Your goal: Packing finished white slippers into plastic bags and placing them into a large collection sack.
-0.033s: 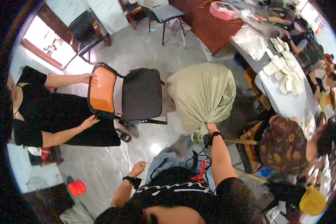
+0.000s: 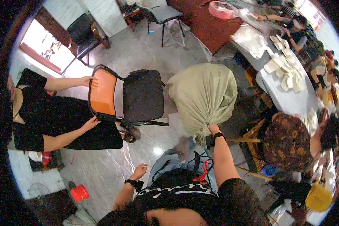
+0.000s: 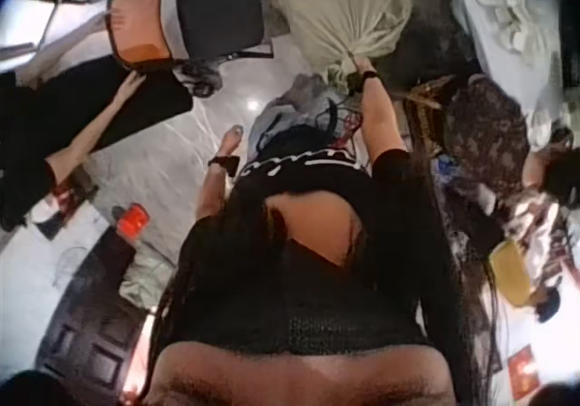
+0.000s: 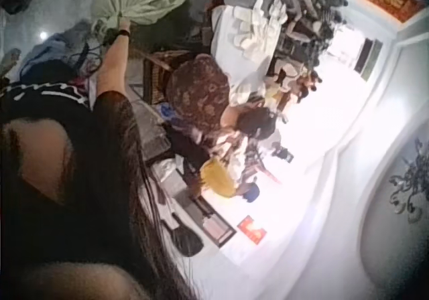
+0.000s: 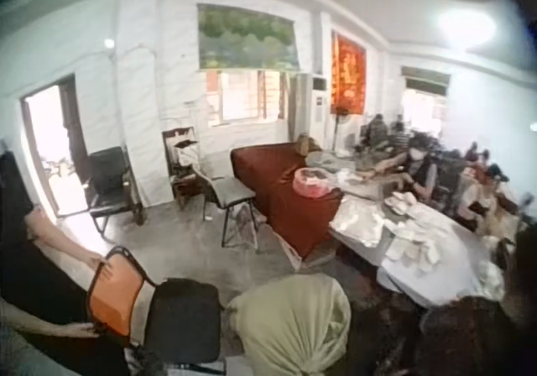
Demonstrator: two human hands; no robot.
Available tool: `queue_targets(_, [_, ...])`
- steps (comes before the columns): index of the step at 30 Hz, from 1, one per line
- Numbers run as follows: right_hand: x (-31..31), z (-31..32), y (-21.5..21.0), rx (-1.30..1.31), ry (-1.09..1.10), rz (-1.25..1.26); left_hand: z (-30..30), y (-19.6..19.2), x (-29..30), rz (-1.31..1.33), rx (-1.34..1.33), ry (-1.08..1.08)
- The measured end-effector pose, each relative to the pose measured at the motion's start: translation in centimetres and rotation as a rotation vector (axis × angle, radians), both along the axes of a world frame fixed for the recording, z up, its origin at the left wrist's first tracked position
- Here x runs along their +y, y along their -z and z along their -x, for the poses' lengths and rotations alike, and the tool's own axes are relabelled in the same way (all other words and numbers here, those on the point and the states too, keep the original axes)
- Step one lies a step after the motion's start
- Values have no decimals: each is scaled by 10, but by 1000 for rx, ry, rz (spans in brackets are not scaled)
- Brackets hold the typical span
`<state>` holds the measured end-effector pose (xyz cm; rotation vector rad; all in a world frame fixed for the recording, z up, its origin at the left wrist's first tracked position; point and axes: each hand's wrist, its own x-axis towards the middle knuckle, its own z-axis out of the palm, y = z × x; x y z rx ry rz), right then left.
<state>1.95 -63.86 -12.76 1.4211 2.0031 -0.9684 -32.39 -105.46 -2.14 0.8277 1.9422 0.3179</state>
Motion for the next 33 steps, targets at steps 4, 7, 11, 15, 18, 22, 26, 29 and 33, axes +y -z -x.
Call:
queue_targets(4, [-51, -15, 31, -128, -234, -152, 47, 33, -49, -36, -64, -10])
queue_targets(7, [-94, -5, 39, -275, -401, -181, 82, 46, -70, 38, -15, 174])
queue_targets(11, [-156, 74, -32, -199, -279, -144, 146, 31, -133, 71, 150, 687])
queue_targets(15, [-219, 89, -69, -164, -273, -131, 199, 11, -122, 191, -29, 528])
queue_targets(18, [-290, 89, -36, 174, 496, -185, 228, 18, -102, 275, -176, 130])
queue_targets(22, [-355, 140, -47, 100, 89, -300, 281, 23, -94, 347, -149, 138])
queue_targets(26, [-432, 146, -16, 224, 462, -302, 271, 34, -74, 314, -282, 233])
queue_targets(29, [-470, 140, -22, 164, 180, -399, 237, 14, -72, 106, -41, 667])
queue_targets(33, [-520, 115, -14, 185, 199, -377, 181, -6, -107, 76, -175, 584])
